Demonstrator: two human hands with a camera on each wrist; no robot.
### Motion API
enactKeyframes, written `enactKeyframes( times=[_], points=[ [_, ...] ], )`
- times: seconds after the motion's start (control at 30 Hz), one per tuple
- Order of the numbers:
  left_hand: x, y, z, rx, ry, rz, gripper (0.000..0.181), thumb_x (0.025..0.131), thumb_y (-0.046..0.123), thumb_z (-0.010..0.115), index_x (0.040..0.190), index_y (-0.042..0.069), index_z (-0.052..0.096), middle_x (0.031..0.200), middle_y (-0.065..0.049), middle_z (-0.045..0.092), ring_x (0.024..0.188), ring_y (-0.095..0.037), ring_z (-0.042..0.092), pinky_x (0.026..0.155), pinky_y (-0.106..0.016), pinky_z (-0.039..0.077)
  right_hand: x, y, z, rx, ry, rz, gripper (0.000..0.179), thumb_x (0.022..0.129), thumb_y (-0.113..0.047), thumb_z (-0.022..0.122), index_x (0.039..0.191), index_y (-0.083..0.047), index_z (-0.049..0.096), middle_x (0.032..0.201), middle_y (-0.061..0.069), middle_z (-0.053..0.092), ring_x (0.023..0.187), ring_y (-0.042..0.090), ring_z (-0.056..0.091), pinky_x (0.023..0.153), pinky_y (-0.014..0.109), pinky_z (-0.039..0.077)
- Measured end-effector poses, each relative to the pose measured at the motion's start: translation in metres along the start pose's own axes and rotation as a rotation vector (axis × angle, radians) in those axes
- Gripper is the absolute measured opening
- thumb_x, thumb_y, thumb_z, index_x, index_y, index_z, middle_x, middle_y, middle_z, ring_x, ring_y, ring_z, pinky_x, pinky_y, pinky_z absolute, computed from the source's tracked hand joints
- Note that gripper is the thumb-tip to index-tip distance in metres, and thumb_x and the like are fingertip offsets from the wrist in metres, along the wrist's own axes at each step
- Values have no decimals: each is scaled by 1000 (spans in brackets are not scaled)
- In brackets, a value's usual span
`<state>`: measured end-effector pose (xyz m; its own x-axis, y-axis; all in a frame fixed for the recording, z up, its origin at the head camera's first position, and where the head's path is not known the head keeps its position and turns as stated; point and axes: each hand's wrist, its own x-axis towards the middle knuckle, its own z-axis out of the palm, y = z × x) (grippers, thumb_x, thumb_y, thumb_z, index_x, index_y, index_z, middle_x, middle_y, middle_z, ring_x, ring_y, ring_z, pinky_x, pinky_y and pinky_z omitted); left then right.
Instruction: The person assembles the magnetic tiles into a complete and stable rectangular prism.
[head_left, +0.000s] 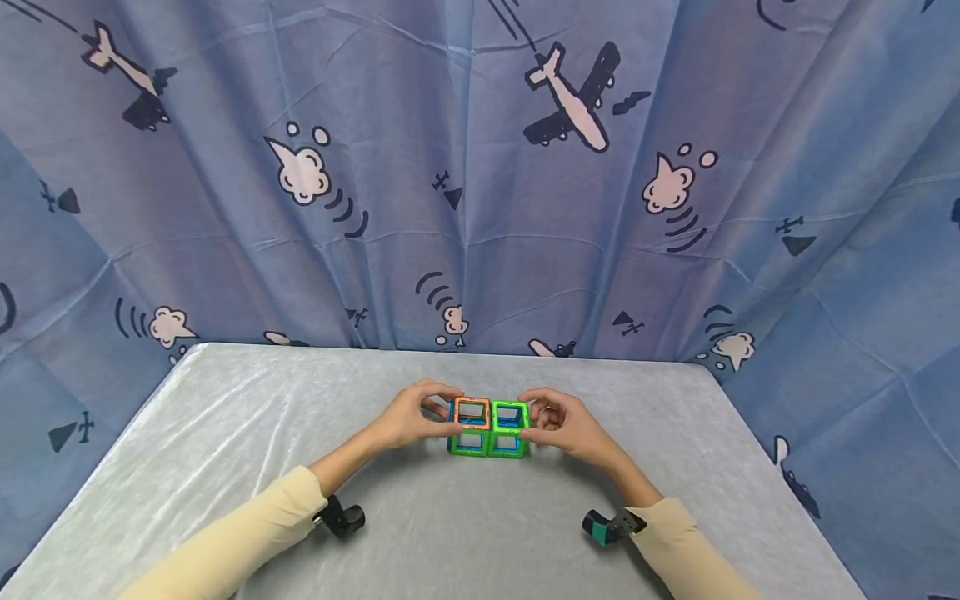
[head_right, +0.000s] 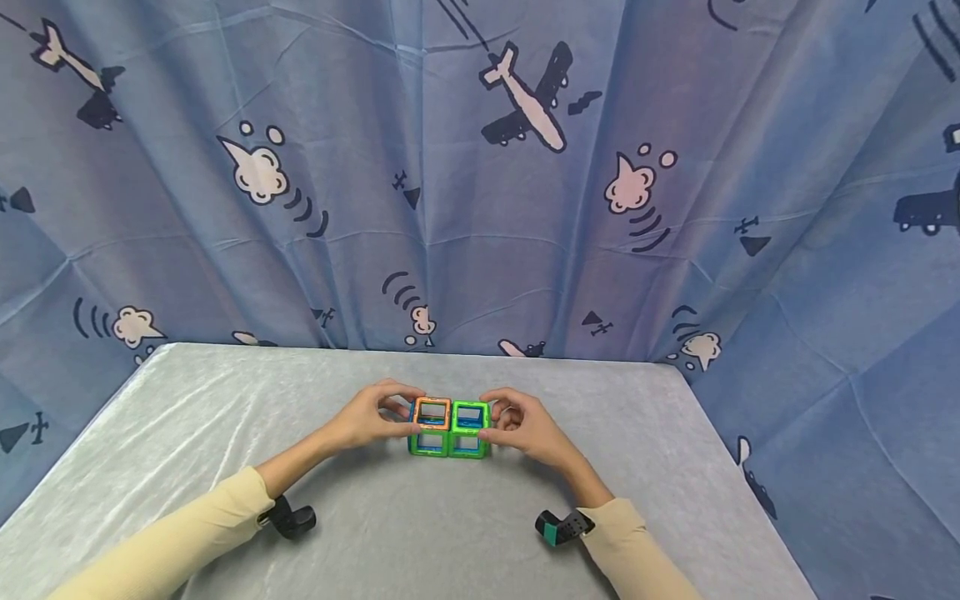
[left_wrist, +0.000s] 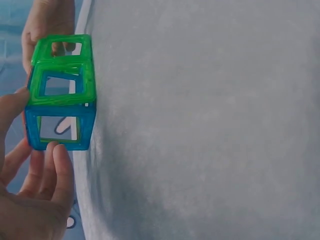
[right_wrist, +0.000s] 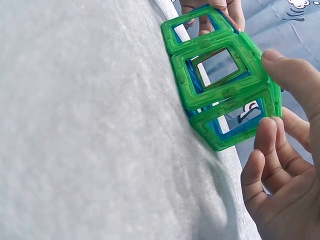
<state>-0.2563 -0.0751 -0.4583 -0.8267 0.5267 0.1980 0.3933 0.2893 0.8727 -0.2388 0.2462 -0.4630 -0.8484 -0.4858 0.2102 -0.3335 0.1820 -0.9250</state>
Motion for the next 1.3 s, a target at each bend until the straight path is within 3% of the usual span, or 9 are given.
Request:
enactKeyframes(
  times=[0.43,0.83,1.07,1.3],
  points=[
    [1,1,-1,-56,-11,-48,49,82,11,87,128,5,69,120,-10,61,97,-23,68,75,-33,56,0,1,1,17,14,21,50,87,2,79,132,5,58,98,29,54,70,14,50,60,22,44],
    [-1,9,1,-89,-12,-57,52,83,2,85,130,-7,64,125,-21,59,102,-36,67,79,-37,56,0,3,1,21,20,13,49,87,1,80,131,0,60,98,29,54,72,15,52,61,23,45],
    [1,3,1,-78,-9,-53,58,81,7,87,133,-2,63,122,-15,61,98,-25,69,77,-35,57,-1,4,1,27,15,8,48,88,1,79,132,0,60,98,32,53,73,16,52,62,24,47],
    [1,2,0,-88,-38,-41,53,84,9,86,133,4,64,123,-13,60,98,-25,69,78,-36,57,0,5,0,24,11,-4,48,88,1,78,132,1,60,99,32,53,74,17,53,63,24,47]
  ],
)
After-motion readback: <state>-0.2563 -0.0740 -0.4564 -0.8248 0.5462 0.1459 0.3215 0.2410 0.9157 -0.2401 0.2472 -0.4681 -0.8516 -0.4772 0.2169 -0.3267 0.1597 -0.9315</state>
